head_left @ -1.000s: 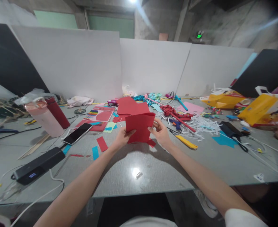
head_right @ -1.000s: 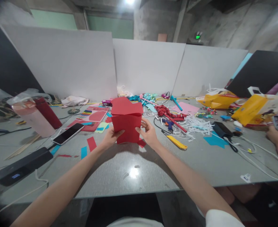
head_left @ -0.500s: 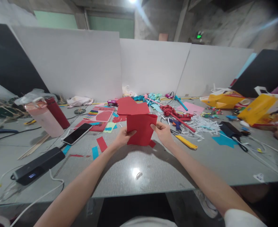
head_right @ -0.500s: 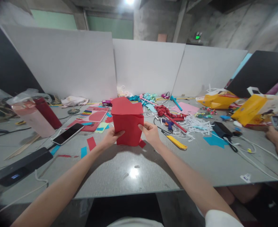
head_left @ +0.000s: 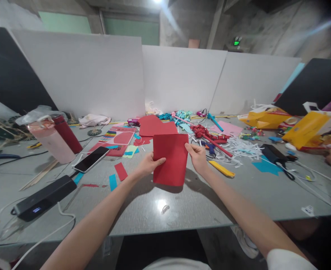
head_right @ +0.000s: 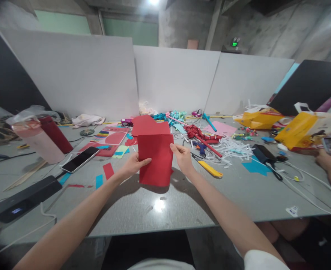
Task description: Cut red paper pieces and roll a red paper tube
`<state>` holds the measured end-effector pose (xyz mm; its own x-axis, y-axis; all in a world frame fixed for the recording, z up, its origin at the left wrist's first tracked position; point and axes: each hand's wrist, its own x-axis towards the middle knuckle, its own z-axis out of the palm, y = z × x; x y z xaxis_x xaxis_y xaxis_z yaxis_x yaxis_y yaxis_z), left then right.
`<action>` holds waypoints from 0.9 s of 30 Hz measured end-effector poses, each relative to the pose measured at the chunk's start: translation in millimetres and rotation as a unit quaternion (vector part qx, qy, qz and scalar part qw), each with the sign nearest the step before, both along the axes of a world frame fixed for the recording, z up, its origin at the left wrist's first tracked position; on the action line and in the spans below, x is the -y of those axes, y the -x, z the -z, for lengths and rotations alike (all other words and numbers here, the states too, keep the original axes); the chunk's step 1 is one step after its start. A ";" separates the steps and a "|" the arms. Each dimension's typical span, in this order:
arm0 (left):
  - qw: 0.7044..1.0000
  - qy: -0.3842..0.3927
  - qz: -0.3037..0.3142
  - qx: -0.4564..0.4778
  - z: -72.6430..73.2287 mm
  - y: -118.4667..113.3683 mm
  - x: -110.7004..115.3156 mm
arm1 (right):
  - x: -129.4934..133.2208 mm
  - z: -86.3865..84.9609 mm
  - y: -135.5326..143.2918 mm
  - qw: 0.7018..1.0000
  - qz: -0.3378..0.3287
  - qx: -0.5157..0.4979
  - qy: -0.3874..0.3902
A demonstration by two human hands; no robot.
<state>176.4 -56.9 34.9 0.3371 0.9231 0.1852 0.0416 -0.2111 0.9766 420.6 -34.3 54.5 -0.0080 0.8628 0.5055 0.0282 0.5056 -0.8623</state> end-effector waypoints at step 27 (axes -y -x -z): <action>0.999 0.038 -0.029 0.025 3.0 -0.6 -2.9 | -4.2 5.0 -1.0 0.999 -0.026 -0.035 -0.002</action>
